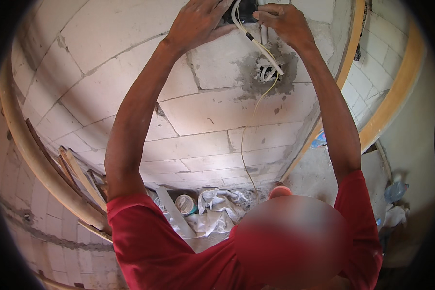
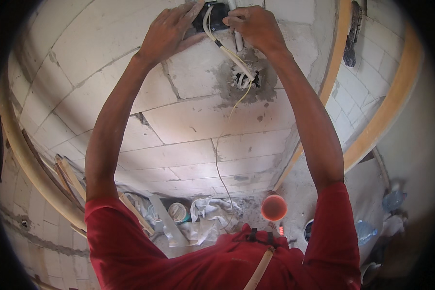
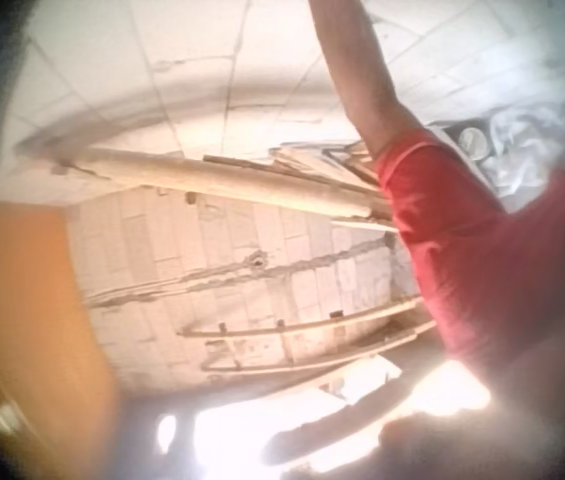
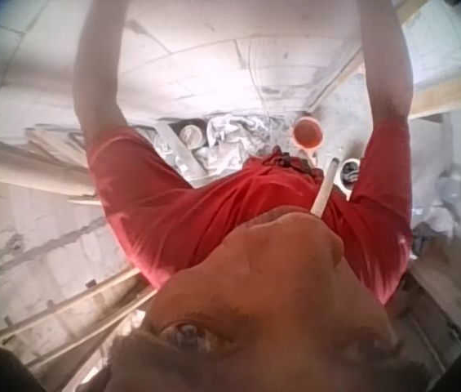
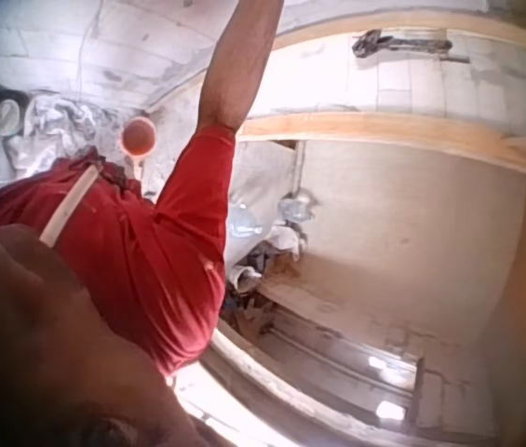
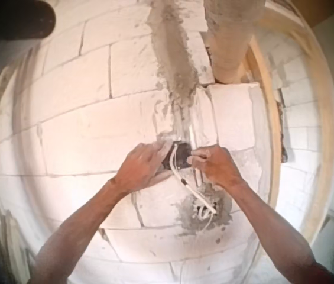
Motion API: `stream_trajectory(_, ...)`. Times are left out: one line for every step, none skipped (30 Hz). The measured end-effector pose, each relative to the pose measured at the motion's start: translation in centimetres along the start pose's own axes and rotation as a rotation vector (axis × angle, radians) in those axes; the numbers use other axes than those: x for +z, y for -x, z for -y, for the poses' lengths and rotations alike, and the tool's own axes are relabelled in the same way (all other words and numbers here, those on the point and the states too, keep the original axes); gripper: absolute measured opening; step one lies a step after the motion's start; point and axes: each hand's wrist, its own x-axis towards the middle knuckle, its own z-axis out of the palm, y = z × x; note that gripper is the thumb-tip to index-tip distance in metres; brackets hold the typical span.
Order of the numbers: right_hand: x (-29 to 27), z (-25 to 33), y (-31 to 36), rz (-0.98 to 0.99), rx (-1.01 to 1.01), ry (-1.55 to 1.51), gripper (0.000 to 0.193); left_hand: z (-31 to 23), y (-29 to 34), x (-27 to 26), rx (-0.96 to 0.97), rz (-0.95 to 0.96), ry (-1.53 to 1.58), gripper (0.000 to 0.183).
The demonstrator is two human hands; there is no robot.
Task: The person uses a hammer and chisel to chip away at a tiled wall to create a recess. They then insert a black electrical box into the hole, adjusting the wires and securing the box with the hammer. The person repeats this process for a second electrical box nearby.
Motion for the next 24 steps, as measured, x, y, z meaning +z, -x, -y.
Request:
stream_trajectory(0.1,-0.3,-0.1,-0.005,-0.015,0.007,0.041,0.1,-0.1,-0.3,0.02,-0.003,0.021,0.078)
stream_trajectory(0.0,-0.5,-0.4,0.026,0.016,0.012,0.039,0.2,-0.3,-0.5,0.021,-0.002,0.007,0.078)
stream_trajectory(-0.3,-0.2,-0.5,0.059,0.052,0.013,0.038,0.4,-0.3,-0.5,0.021,0.006,-0.006,0.078)
stream_trajectory(-0.3,-0.1,-0.4,0.092,0.087,0.015,0.037,0.4,-0.2,-0.3,0.022,0.012,-0.018,0.078)
stream_trajectory(0.1,-0.2,0.0,0.056,0.066,-0.017,0.036,0.5,0.1,0.0,0.02,0.03,-0.03,0.079)
stream_trajectory(0.4,0.0,0.1,0.012,0.037,-0.047,0.035,0.7,0.1,0.1,0.022,0.041,-0.05,0.079)
stream_trajectory(0.6,0.3,0.2,-0.032,0.007,-0.076,0.035,1.0,0.1,0.2,0.024,0.05,-0.069,0.079)
stream_trajectory(0.4,0.8,0.2,-0.022,0.05,-0.084,0.035,1.1,0.0,0.2,0.04,0.059,-0.097,0.08)
stream_trajectory(0.2,1.6,0.2,-0.006,0.095,-0.091,0.035,1.2,0.1,0.3,0.051,0.07,-0.122,0.08)
stream_trajectory(0.0,2.1,0.1,0.007,0.141,-0.097,0.035,1.4,0.1,0.5,0.064,0.08,-0.145,0.08)
stream_trajectory(-0.3,2.7,-0.2,0.004,0.152,-0.107,0.032,1.7,0.1,0.8,0.083,0.054,-0.169,0.081)
stream_trajectory(-0.7,3.1,-0.3,-0.001,0.17,-0.117,0.032,1.7,0.0,1.2,0.105,0.03,-0.188,0.082)
stream_trajectory(-0.8,3.3,-0.4,-0.005,0.188,-0.127,0.034,1.7,-0.1,1.5,0.126,0.006,-0.207,0.082)
stream_trajectory(-0.5,3.2,-0.7,0.011,0.21,-0.199,0.034,1.8,0.0,1.8,0.109,0.015,-0.217,0.082)
stream_trajectory(-0.5,3.3,-0.7,0.025,0.241,-0.276,0.034,1.7,0.0,1.5,0.098,0.03,-0.221,0.083)
stream_trajectory(-0.5,3.1,-0.6,0.039,0.272,-0.354,0.034,1.5,0.0,1.3,0.086,0.046,-0.225,0.083)
stream_trajectory(-0.6,2.9,-0.2,0.031,0.262,-0.385,0.034,1.2,0.0,1.5,0.088,0.043,-0.221,0.082)
stream_trajectory(-0.7,3.2,-0.2,0.025,0.236,-0.417,0.033,1.4,0.1,1.4,0.084,0.036,-0.231,0.082)
stream_trajectory(-0.7,3.4,-0.1,0.02,0.21,-0.449,0.033,1.5,0.2,1.3,0.08,0.029,-0.241,0.081)
stream_trajectory(-0.5,3.3,0.0,-0.008,0.197,-0.419,0.033,1.3,0.3,1.2,0.068,0.053,-0.243,0.081)
stream_trajectory(-0.1,3.1,0.0,-0.037,0.176,-0.384,0.033,1.2,0.1,1.3,0.053,0.07,-0.249,0.081)
stream_trajectory(0.1,3.0,0.0,-0.066,0.156,-0.349,0.032,1.1,-0.1,1.3,0.037,0.087,-0.255,0.081)
stream_trajectory(0.1,3.0,0.4,-0.097,0.119,-0.251,0.033,1.0,-0.3,1.3,0.031,0.071,-0.246,0.081)
stream_trajectory(0.2,3.2,1.5,-0.127,0.089,-0.155,0.035,0.9,-0.3,1.6,0.026,0.059,-0.232,0.082)
